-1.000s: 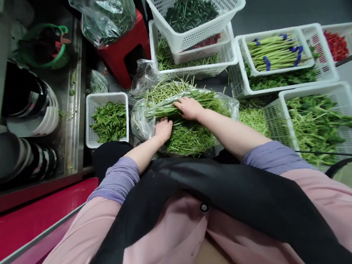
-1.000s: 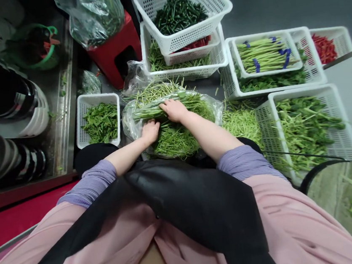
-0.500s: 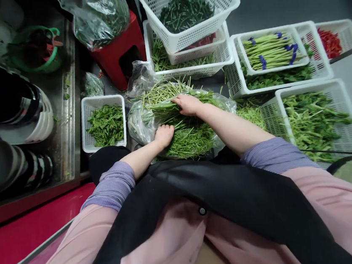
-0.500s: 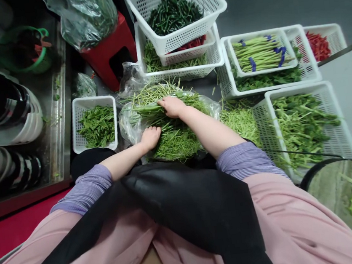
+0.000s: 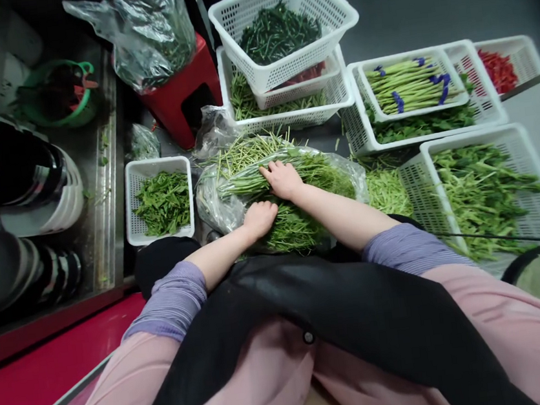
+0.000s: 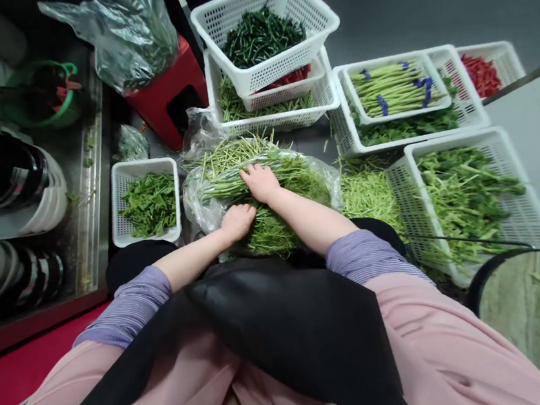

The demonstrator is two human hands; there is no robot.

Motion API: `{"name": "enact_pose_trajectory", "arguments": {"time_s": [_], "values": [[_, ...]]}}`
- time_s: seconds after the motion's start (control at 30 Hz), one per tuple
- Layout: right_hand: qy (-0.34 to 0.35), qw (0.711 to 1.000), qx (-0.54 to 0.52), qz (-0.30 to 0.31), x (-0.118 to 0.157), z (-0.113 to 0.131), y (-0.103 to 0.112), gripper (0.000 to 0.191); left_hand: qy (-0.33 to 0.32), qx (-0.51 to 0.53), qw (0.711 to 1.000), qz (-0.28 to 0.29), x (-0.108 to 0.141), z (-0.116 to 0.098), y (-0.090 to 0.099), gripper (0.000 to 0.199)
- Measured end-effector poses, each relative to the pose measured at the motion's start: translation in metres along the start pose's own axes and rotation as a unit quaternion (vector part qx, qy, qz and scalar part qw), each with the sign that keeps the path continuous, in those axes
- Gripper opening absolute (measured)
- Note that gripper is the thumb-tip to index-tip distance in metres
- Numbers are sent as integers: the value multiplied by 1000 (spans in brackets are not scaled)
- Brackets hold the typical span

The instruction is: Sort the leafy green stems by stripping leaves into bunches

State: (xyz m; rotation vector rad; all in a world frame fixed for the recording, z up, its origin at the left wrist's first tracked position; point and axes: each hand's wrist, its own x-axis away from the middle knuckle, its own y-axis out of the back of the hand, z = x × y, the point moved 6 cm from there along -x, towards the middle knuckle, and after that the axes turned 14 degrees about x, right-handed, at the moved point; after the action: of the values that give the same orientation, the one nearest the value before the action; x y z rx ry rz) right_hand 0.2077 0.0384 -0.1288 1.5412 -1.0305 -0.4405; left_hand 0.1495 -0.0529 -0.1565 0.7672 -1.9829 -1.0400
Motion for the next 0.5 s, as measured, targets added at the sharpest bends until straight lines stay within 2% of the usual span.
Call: {"name": "enact_pose_trajectory", "arguments": {"time_s": [0.1, 0.23, 0.33, 0.5], "values": [[-2, 1000, 3, 0, -2, 1, -3, 60, -7, 13, 1000, 15, 4, -15, -5, 32], [-1, 1000, 7, -3, -3, 2, -3, 53, 48, 18, 998, 47, 11, -11, 0, 33], [8, 1000, 7, 1, -5, 3, -2, 50, 58, 14, 996, 65, 16, -12, 24, 33], [44, 999, -2, 15, -10, -5, -3, 45, -13, -34, 996, 76, 23, -34, 75, 34]]}}
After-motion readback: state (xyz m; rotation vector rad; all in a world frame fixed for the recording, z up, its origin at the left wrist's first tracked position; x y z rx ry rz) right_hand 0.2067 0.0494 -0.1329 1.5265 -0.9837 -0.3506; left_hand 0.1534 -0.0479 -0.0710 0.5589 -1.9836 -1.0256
